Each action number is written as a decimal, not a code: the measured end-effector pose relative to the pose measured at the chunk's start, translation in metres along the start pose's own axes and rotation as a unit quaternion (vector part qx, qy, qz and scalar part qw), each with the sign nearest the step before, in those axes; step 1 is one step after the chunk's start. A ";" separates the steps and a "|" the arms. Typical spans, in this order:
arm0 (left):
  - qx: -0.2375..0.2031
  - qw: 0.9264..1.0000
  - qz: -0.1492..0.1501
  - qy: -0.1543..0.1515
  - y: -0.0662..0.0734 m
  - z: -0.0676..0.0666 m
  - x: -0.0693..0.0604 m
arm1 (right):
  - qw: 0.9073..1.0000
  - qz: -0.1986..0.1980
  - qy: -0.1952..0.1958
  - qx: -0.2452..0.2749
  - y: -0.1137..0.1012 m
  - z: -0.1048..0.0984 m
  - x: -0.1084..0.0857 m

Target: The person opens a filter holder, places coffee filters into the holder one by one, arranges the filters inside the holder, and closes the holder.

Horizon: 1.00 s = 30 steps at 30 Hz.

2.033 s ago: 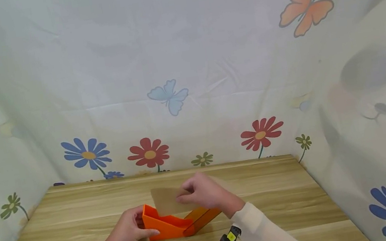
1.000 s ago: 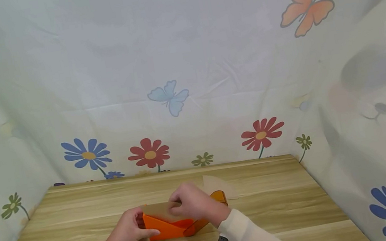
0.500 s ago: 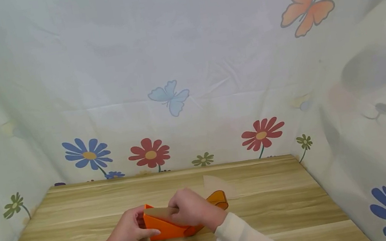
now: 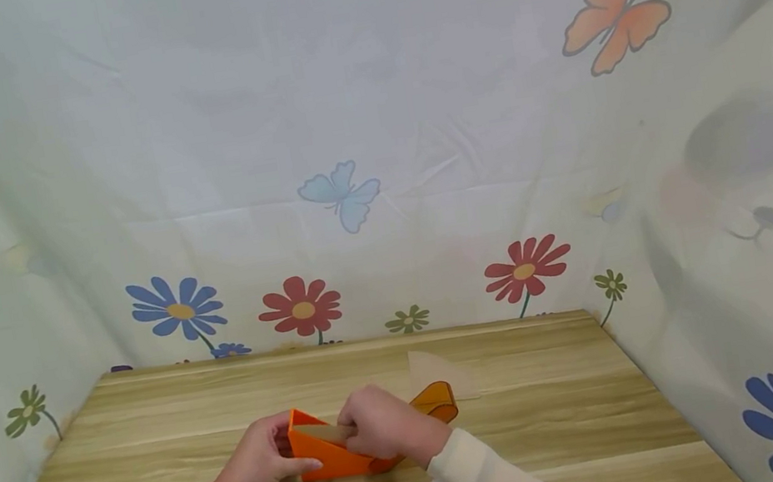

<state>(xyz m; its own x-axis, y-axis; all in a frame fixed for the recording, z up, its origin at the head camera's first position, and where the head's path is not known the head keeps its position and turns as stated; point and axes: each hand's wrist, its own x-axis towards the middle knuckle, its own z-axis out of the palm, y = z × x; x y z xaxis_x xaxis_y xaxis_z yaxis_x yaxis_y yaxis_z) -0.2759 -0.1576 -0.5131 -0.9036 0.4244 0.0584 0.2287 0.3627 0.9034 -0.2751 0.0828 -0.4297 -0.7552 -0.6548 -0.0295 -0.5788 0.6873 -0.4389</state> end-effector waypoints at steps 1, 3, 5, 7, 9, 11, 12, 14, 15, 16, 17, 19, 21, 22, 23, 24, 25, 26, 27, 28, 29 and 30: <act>0.001 1.000 0.001 0.000 -0.001 0.000 0.000 | 1.000 0.001 -0.002 -0.002 0.000 0.001 0.000; 0.000 1.000 0.002 0.000 -0.001 0.000 0.000 | 1.000 0.002 -0.005 -0.004 -0.001 0.001 -0.001; -0.002 1.000 0.004 0.000 -0.002 0.000 -0.001 | 1.000 0.002 -0.005 -0.009 -0.001 0.002 -0.001; -0.003 1.000 0.004 -0.001 -0.002 0.000 -0.001 | 1.000 0.001 -0.006 -0.014 -0.001 0.003 -0.001; -0.002 1.000 0.004 -0.001 -0.002 0.000 -0.001 | 1.000 0.002 -0.008 -0.020 -0.002 0.003 -0.001; -0.001 1.000 0.002 -0.001 -0.002 0.000 0.000 | 1.000 0.005 -0.011 -0.024 -0.002 0.003 -0.001; 0.000 1.000 0.001 -0.001 -0.002 0.000 0.000 | 1.000 0.006 -0.013 -0.026 -0.003 0.004 -0.001; 0.001 1.000 -0.001 -0.002 -0.001 0.000 0.000 | 0.999 0.008 -0.018 -0.027 -0.003 0.004 -0.001; 0.001 1.000 -0.003 -0.002 -0.001 0.000 0.000 | 0.999 0.010 -0.020 -0.026 -0.002 0.004 -0.001; 0.000 1.000 -0.003 -0.003 -0.001 0.000 0.000 | 0.999 0.011 -0.022 -0.026 -0.002 0.005 -0.001; 0.000 1.000 -0.003 -0.003 0.000 0.000 0.000 | 0.999 0.014 -0.024 -0.024 -0.002 0.005 0.000; -0.003 1.000 -0.004 -0.004 0.000 0.000 0.000 | 0.999 0.017 -0.029 -0.022 -0.002 0.005 0.000; -0.004 1.000 -0.004 -0.004 0.001 0.000 0.000 | 0.999 0.021 -0.033 -0.019 -0.002 0.005 0.000; -0.003 1.000 -0.004 -0.004 0.001 0.000 0.000 | 0.999 0.023 -0.036 -0.018 -0.002 0.005 0.000; -0.002 1.000 -0.005 -0.003 0.001 0.000 0.000 | 0.999 0.025 -0.038 -0.016 -0.002 0.005 0.001; -0.002 1.000 -0.005 -0.003 0.001 0.000 -0.001 | 0.999 0.027 -0.039 -0.015 -0.002 0.005 0.001; -0.001 1.000 -0.006 -0.003 0.001 -0.001 -0.001 | 0.999 0.028 -0.040 -0.013 -0.003 0.005 0.001; 0.000 1.000 -0.006 -0.003 0.001 -0.001 -0.001 | 0.999 0.030 -0.041 -0.013 -0.003 0.005 0.001; 0.000 1.000 -0.006 -0.003 0.001 -0.001 -0.001 | 0.999 0.031 -0.043 -0.011 -0.003 0.004 0.001; 0.000 1.000 -0.006 -0.002 0.001 -0.001 -0.001 | 0.999 0.031 -0.043 -0.010 -0.003 0.004 0.001; -0.001 1.000 -0.005 -0.002 0.001 -0.001 -0.001 | 0.998 0.033 -0.044 -0.007 -0.004 0.003 0.001; -0.002 1.000 -0.004 -0.002 0.000 -0.001 0.000 | 0.998 0.033 -0.045 -0.006 -0.004 0.002 0.001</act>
<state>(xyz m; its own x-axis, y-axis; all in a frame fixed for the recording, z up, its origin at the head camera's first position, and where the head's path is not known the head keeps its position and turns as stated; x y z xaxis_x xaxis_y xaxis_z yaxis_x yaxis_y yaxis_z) -0.2756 -0.1581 -0.5125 -0.9039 0.4250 0.0484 0.2193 0.3634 0.9054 -0.2727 0.0789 -0.4296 -0.7620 -0.6326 -0.1385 -0.5325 0.7338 -0.4220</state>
